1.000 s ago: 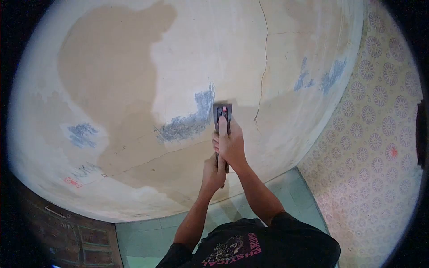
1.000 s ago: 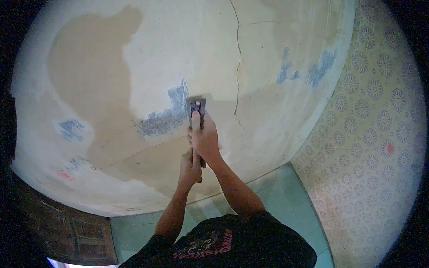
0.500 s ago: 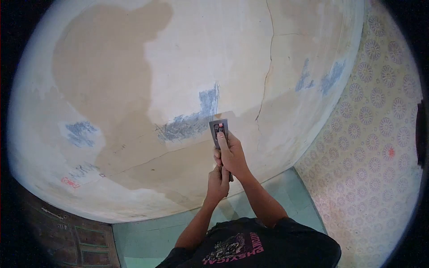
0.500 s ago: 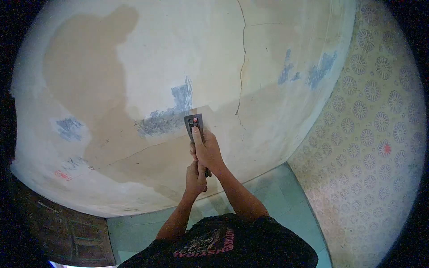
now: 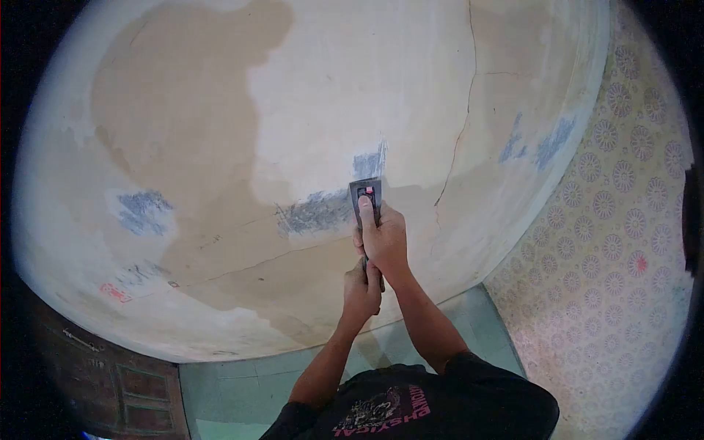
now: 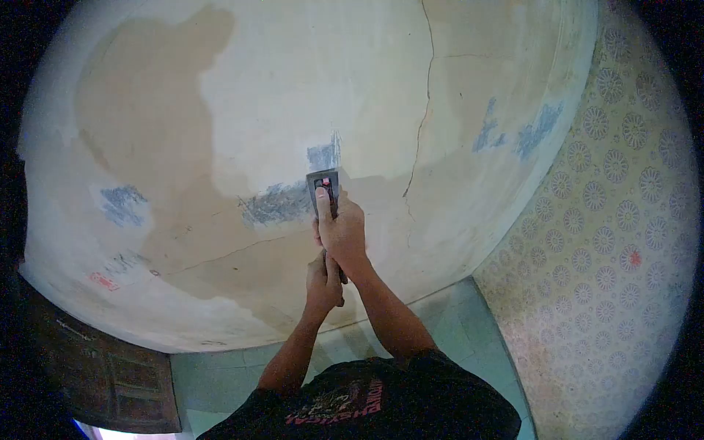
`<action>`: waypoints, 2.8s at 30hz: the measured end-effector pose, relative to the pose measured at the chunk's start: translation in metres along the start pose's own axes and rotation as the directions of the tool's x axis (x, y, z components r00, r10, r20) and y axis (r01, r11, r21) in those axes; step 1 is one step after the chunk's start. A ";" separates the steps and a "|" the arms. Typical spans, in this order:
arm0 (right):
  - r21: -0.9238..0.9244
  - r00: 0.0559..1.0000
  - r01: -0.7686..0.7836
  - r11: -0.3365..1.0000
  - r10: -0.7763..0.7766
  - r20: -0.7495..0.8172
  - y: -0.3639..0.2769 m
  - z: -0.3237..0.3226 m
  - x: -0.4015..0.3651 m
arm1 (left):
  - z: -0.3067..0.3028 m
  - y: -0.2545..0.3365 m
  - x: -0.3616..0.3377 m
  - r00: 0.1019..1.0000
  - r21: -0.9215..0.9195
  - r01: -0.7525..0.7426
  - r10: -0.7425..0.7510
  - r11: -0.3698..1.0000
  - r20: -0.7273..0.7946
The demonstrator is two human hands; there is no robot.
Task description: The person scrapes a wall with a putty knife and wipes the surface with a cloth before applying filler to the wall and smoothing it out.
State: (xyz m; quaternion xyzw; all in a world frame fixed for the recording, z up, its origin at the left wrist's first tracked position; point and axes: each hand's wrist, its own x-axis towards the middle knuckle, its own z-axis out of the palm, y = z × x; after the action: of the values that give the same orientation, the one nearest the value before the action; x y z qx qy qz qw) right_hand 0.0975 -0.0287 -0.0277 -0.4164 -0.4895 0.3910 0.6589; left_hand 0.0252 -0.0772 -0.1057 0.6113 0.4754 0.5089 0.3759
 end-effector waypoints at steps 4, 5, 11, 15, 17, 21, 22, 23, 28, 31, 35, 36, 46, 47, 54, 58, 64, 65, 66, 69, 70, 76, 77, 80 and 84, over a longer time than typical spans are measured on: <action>-0.032 0.998 0.053 0.998 -0.052 0.035 -0.020 0.006 0.012 | -0.016 0.012 0.011 0.995 0.064 -0.102 0.100 0.993 0.030; -0.036 0.991 0.110 0.993 -0.107 0.078 -0.025 0.007 0.017 | -0.018 0.020 0.014 0.998 0.046 -0.026 0.024 0.999 0.050; -0.067 0.996 0.091 0.994 -0.090 0.010 -0.017 0.013 0.015 | -0.018 0.009 0.014 0.999 0.046 -0.037 0.036 0.998 0.029; -0.070 0.993 0.120 0.990 -0.119 0.020 -0.032 0.017 0.012 | -0.020 0.015 0.022 0.995 -0.024 -0.094 0.095 0.995 0.022; -0.127 0.998 0.057 0.990 -0.060 -0.021 -0.004 0.017 0.003 | -0.019 0.009 0.003 0.998 -0.006 0.021 -0.020 1.000 0.054; -0.082 0.994 0.106 0.991 -0.106 0.001 -0.026 0.023 0.013 | -0.024 -0.002 0.016 0.995 0.080 -0.103 0.103 0.991 0.009; -0.131 0.985 0.171 0.977 -0.165 0.051 -0.038 0.023 0.015 | -0.028 0.028 0.019 0.998 -0.023 0.064 -0.064 0.998 0.012; -0.132 0.986 0.165 0.977 -0.160 0.049 -0.033 0.022 0.014 | -0.029 0.025 0.018 0.998 -0.021 0.069 -0.069 0.997 0.014; -0.009 0.999 -0.028 1.000 0.029 0.038 -0.008 0.022 0.002 | -0.023 0.007 0.002 0.999 0.052 -0.041 0.041 0.998 -0.009; 0.014 0.997 -0.043 0.999 0.042 0.071 -0.032 0.022 0.012 | -0.022 0.016 0.009 0.998 0.065 -0.059 0.061 0.996 -0.026; 0.002 0.995 -0.032 0.999 0.032 0.091 -0.026 0.018 0.007 | -0.018 0.014 0.008 0.999 -0.003 -0.033 0.033 0.999 -0.020; 0.002 0.995 -0.033 0.999 0.033 0.090 -0.020 0.019 0.005 | -0.018 0.012 0.003 0.999 0.043 -0.044 0.044 0.998 -0.017; 0.024 0.986 -0.085 0.996 0.081 0.145 -0.017 0.020 0.007 | -0.017 0.024 0.001 0.996 0.031 -0.029 0.032 0.999 -0.082; 0.027 0.986 -0.081 0.996 0.076 0.146 -0.015 0.019 0.012 | -0.016 0.018 0.005 0.996 0.034 -0.033 0.036 0.999 -0.083; 0.020 0.980 -0.092 0.996 0.086 0.179 -0.025 0.017 0.011 | -0.012 0.022 0.003 0.997 -0.008 -0.032 0.031 0.999 -0.066; -0.025 0.981 -0.016 1.000 0.021 0.194 -0.055 0.025 0.026 | -0.020 0.043 0.024 0.995 -0.013 -0.016 0.014 1.000 -0.095; -0.160 0.964 0.229 0.960 -0.201 0.177 -0.003 0.021 0.028 | -0.019 0.027 0.012 0.997 0.022 0.016 -0.015 1.000 -0.072; -0.261 0.883 0.466 0.845 -0.426 0.198 0.005 0.021 0.034 | -0.020 0.029 0.015 0.997 0.029 0.043 -0.041 0.999 -0.070; -0.261 0.892 0.448 0.855 -0.407 0.197 -0.009 0.021 0.030 | -0.023 0.037 0.013 0.996 0.034 0.063 -0.061 0.997 -0.068; -0.025 0.967 -0.022 0.999 0.028 0.253 -0.050 0.022 0.025 | -0.024 0.053 0.016 0.999 -0.061 0.021 -0.023 0.998 -0.045; -0.058 0.981 -0.019 0.998 0.029 0.190 -0.035 0.020 0.016 | -0.019 0.037 0.009 0.998 -0.022 0.028 -0.029 0.999 -0.052; 0.014 0.983 -0.026 1.000 0.023 0.183 -0.034 0.020 0.021 | -0.019 0.046 0.015 0.997 -0.057 0.056 -0.059 0.997 -0.050; 0.075 0.976 -0.035 0.997 0.018 0.217 -0.041 0.019 0.023 | -0.017 0.043 0.012 0.997 -0.058 0.058 -0.060 0.997 -0.047; -0.001 0.987 -0.053 0.999 0.053 0.154 -0.018 0.013 0.012 | -0.010 0.028 0.006 0.996 0.043 0.060 -0.057 0.997 -0.074; -0.021 0.984 0.014 1.000 -0.010 0.176 -0.041 0.016 0.028 | -0.013 0.050 0.014 0.997 0.000 0.069 -0.069 0.998 -0.047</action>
State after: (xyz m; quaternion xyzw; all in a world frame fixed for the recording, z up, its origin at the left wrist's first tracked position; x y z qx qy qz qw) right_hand 0.0927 -0.0144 0.0224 -0.3844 -0.5525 0.4168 0.6109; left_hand 0.0225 -0.0776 -0.0526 0.5828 0.5054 0.5093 0.3814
